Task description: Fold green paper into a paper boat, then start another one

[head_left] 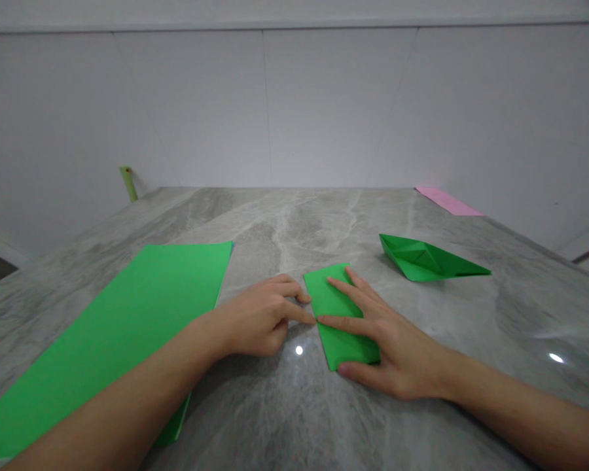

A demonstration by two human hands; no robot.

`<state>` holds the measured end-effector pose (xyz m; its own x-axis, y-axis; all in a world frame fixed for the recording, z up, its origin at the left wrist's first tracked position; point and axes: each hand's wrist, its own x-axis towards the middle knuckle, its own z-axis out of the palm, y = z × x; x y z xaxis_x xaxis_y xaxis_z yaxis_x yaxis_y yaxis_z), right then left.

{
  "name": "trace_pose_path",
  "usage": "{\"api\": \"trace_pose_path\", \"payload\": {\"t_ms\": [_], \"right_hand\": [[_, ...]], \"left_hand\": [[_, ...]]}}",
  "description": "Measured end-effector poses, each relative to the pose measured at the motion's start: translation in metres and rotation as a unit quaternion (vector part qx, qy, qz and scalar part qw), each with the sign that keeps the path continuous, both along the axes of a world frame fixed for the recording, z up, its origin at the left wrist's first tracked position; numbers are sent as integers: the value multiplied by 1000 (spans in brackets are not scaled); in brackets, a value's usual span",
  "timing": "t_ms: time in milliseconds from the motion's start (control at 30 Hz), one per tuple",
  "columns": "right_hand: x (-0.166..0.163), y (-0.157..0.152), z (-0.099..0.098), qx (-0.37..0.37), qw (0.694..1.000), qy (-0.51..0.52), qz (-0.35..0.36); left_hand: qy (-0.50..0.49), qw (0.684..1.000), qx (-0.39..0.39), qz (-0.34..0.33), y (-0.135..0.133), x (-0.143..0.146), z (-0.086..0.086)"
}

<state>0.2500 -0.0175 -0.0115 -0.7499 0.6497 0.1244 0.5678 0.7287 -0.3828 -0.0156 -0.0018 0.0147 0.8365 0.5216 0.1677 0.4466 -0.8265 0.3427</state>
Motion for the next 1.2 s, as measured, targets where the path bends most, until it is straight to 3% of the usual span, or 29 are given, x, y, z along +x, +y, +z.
{"api": "trace_pose_path", "payload": {"t_ms": [467,1200], "right_hand": [[-2,0,2,-8,1000,-3,-5],[-2,0,2,-1,1000,-5,-2]], "left_hand": [[-2,999,-26,36,-2,-3,-1],[-13,1000,-21,8,1,-5,1]]}}
